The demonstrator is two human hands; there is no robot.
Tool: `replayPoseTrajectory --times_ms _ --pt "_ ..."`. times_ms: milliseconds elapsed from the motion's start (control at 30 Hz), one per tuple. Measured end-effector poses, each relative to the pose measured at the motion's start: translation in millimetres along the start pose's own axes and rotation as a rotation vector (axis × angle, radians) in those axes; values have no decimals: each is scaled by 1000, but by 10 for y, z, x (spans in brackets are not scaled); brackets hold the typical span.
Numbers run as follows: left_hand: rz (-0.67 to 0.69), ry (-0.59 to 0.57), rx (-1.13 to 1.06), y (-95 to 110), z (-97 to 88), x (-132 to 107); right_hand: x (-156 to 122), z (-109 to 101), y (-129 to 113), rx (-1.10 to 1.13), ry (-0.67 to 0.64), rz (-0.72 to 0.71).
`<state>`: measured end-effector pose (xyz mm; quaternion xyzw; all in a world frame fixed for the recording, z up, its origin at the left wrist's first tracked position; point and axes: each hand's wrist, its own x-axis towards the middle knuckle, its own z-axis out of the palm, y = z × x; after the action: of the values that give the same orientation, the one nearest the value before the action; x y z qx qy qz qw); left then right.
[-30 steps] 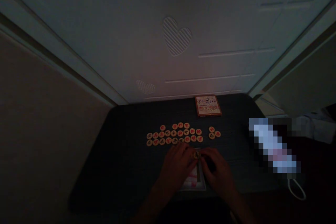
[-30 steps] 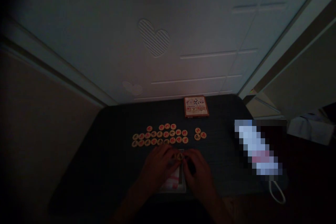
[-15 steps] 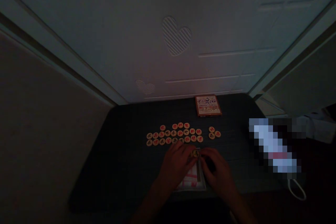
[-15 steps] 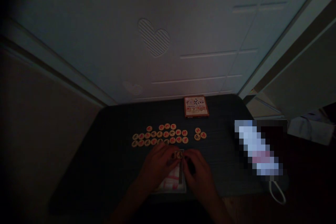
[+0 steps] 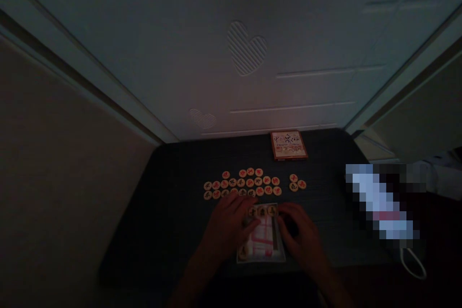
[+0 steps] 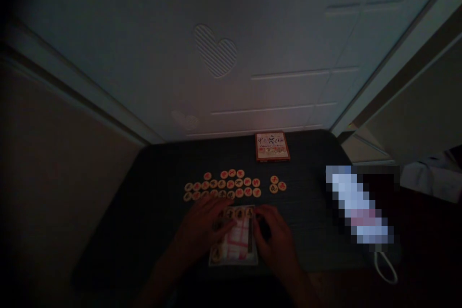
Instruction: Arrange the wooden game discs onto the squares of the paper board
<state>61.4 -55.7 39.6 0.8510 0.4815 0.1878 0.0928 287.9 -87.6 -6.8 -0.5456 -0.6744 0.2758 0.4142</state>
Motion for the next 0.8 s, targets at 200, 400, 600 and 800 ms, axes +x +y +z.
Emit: replayPoseTrajectory --times_ms 200,400,600,800 --pt "-37 3 11 -52 13 -59 5 40 -33 -33 12 -21" --pt "-21 -14 -61 34 122 56 72 110 -95 -79 25 -16" --pt "-22 19 -67 40 158 79 102 151 -67 -97 5 -20" --pt "-1 32 -71 43 165 70 96 153 -38 -91 -21 -37"
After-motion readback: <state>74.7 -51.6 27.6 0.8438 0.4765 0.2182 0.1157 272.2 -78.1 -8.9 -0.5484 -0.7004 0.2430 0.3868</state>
